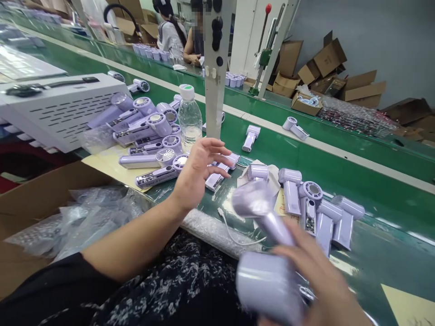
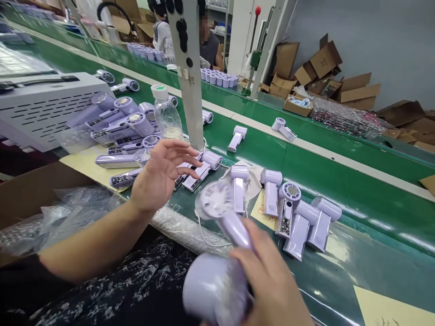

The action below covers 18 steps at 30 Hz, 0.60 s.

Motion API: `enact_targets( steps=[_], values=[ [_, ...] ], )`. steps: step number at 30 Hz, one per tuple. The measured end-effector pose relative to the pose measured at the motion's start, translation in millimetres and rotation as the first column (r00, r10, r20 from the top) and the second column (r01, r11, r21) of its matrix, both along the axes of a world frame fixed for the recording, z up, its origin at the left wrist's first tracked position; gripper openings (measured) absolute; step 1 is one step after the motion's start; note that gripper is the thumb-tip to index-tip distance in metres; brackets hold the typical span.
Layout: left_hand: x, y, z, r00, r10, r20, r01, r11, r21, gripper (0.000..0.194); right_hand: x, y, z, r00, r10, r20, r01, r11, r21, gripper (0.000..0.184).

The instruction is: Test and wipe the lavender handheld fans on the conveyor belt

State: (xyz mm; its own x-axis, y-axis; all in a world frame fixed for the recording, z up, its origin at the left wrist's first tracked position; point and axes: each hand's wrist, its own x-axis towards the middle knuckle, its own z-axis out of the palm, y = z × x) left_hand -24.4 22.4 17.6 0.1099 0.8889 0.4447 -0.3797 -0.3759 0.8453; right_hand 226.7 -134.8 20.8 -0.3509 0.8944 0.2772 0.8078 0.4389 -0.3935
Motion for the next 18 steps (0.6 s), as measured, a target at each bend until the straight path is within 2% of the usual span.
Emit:
enact_targets(
  steps=[2, 4, 6, 8, 11, 13, 14, 15, 16, 17, 18],
  values=[
    [-5.8, -1.1, 2.1, 0.999, 0.042, 0.025, -0.042, 0.999, -0.019, 0.043, -3.4, 8.3, -1.6, 0.993, 0.047, 0.111, -0.037, 0.995, -0.089, 0.07],
    [-9.3, -5.7, 3.8, 0.997, 0.076, 0.015, -0.077, 0.997, 0.019, 0.039, 1.5, 10.5, -1.8, 0.985, 0.072, 0.154, -0.053, 0.991, -0.123, 0.07],
    [-10.9, -10.3, 4.9, 0.998, 0.063, 0.022, -0.064, 0.997, 0.033, 0.037, 9.4, 7.5, -2.2, 0.996, 0.05, 0.08, -0.043, 0.995, -0.094, 0.069],
    [-11.7, -11.8, 5.9, 0.999, -0.006, 0.044, 0.006, 1.0, 0.004, 0.036, 11.4, 4.6, -5.9, 1.0, 0.013, -0.012, -0.014, 0.996, -0.089, 0.071],
    [-12.4, -10.1, 9.5, 0.994, -0.095, 0.058, 0.096, 0.995, -0.013, 0.034, 0.3, 7.1, -15.4, 0.996, -0.022, -0.082, 0.003, 0.975, -0.221, 0.072],
    [-11.4, -12.6, 15.7, 0.988, -0.129, 0.08, 0.129, 0.992, 0.01, 0.034, -6.9, 10.3, -18.5, 0.979, -0.116, -0.169, 0.056, 0.945, -0.323, 0.073],
    [-9.9, -17.0, 20.5, 0.976, -0.182, 0.116, 0.184, 0.983, -0.003, 0.032, -8.2, 10.8, -18.5, 0.951, -0.181, -0.249, 0.082, 0.928, -0.364, 0.076],
    [-7.7, -24.2, 26.4, 0.945, -0.275, 0.179, 0.286, 0.958, -0.037, 0.032, -7.9, 10.4, -17.9, 0.904, -0.242, -0.353, 0.091, 0.915, -0.393, 0.084],
    [-4.6, -34.3, 33.2, 0.878, -0.397, 0.266, 0.43, 0.9, -0.077, 0.033, -6.2, 9.1, -17.3, 0.839, -0.28, -0.467, 0.081, 0.912, -0.402, 0.097],
    [-0.8, -46.8, 40.4, 0.776, -0.523, 0.351, 0.592, 0.797, -0.12, 0.036, -3.9, 7.2, -17.2, 0.777, -0.292, -0.558, 0.061, 0.917, -0.395, 0.11],
    [3.4, -61.2, 47.4, 0.649, -0.628, 0.429, 0.736, 0.662, -0.144, 0.044, -1.4, 5.4, -18.1, 0.734, -0.285, -0.617, 0.041, 0.925, -0.378, 0.121]
  ],
)
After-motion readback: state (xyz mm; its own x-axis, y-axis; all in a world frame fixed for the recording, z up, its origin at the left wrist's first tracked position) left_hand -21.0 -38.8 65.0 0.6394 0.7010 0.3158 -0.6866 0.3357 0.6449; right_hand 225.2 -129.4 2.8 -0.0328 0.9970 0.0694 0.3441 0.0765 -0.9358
